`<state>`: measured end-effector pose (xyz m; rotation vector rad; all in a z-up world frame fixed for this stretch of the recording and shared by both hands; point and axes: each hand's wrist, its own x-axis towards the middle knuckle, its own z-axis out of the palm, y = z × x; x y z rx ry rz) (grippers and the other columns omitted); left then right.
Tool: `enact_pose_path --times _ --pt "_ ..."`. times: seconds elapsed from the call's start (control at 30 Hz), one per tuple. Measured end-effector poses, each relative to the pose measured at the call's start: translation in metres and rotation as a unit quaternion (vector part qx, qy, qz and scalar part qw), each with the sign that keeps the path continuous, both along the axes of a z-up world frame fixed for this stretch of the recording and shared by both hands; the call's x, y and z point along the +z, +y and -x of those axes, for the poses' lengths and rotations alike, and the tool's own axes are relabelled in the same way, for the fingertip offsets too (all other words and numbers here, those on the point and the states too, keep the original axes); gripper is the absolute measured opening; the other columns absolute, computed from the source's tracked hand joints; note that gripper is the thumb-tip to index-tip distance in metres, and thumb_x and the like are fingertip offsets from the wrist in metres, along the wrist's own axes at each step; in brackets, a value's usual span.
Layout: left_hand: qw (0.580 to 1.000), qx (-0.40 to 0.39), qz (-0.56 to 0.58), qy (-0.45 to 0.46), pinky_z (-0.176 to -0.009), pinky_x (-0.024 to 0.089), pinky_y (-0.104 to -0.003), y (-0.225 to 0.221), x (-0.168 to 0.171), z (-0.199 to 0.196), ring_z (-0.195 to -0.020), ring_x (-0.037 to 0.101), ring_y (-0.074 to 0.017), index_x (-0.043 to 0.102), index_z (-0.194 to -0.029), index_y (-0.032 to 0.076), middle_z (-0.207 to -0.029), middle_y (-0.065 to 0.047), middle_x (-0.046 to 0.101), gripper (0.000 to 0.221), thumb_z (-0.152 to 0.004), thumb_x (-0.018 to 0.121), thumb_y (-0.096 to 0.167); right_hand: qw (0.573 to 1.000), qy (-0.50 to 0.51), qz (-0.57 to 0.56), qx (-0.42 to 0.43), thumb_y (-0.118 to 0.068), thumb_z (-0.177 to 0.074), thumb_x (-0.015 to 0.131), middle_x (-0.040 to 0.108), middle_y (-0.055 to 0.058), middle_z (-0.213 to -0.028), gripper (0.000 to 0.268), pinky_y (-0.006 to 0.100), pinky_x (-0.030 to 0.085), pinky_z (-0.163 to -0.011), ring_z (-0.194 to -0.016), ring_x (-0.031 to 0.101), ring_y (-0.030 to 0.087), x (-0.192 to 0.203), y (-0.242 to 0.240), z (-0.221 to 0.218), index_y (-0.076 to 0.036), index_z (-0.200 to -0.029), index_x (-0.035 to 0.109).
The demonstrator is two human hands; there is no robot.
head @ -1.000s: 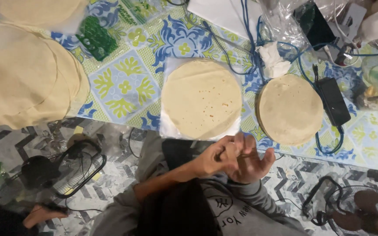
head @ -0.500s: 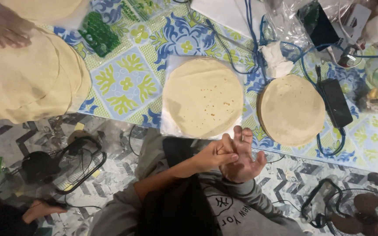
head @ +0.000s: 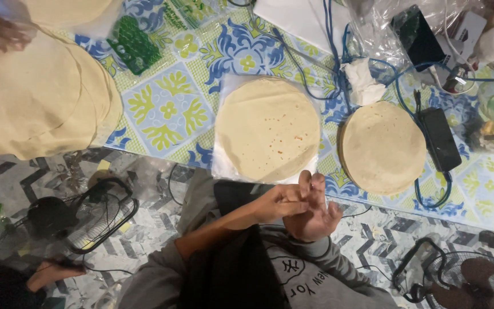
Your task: The person packages flatbread by placing individual pieces onto sheets of plastic film, smoothing them down, and then stacking the wrapped pieces together.
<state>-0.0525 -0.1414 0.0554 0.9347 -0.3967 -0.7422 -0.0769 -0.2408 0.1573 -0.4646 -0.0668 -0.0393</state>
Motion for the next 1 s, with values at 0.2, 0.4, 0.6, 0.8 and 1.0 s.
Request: enact_pose_path --times 0.2,0.4,0.6,0.8,1.0 --pt "0.998 0.012 0.027 0.063 -0.078 0.048 -0.024 0.018 0.080 -0.011 -0.088 0.058 -0.0044 0.064 -0.115 0.007 -0.091 0.006 0.063 0.034 -0.087 0.081 0.016 0.997 0.025 -0.047 0.048 -0.050 -0.100 0.054 0.035 0.001 -0.069 0.047 0.033 0.036 -0.064 -0.064 0.039 0.016 -0.010 -0.003 0.000 -0.006 -0.114 0.047" --pt "0.998 0.046 -0.043 0.020 -0.074 0.049 -0.027 0.017 0.077 -0.006 -0.082 0.058 -0.0089 0.067 -0.113 0.002 -0.087 0.001 0.064 0.031 -0.090 0.082 0.017 0.998 -0.011 -0.025 0.062 -0.048 -0.100 0.054 0.033 -0.001 -0.070 0.043 0.030 0.031 -0.063 -0.063 0.033 0.012 -0.015 0.001 0.000 -0.009 -0.090 0.040" --pt "0.996 0.027 0.046 0.068 -0.091 0.050 -0.027 0.008 0.038 -0.004 -0.100 0.063 -0.0110 0.066 -0.105 0.003 -0.100 -0.001 0.068 0.020 -0.091 0.079 0.010 0.998 -0.027 -0.061 0.022 -0.041 -0.100 0.051 0.042 0.004 -0.081 0.036 0.033 0.040 -0.070 -0.075 0.043 0.018 -0.006 0.013 -0.006 -0.011 -0.085 0.039" --pt "0.996 0.071 0.046 0.008 -0.101 0.047 -0.031 0.006 0.041 -0.002 -0.117 0.061 -0.0183 0.065 -0.094 0.006 -0.100 -0.007 0.070 0.016 -0.092 0.081 0.005 0.997 -0.023 0.076 0.009 -0.045 -0.096 0.047 0.053 0.012 -0.098 0.044 0.041 0.042 -0.095 -0.104 0.049 0.027 -0.012 0.009 -0.005 -0.011 -0.069 0.039" --pt "0.995 0.096 0.028 0.024 -0.107 0.051 -0.036 0.011 0.061 -0.003 -0.123 0.065 -0.0249 0.069 -0.103 0.006 -0.126 -0.012 0.070 0.021 -0.088 0.082 0.009 0.995 -0.037 0.085 0.043 -0.042 -0.098 0.044 0.056 0.013 -0.090 0.047 0.043 0.040 -0.104 -0.103 0.051 0.031 -0.017 0.008 -0.001 -0.001 -0.076 0.049"
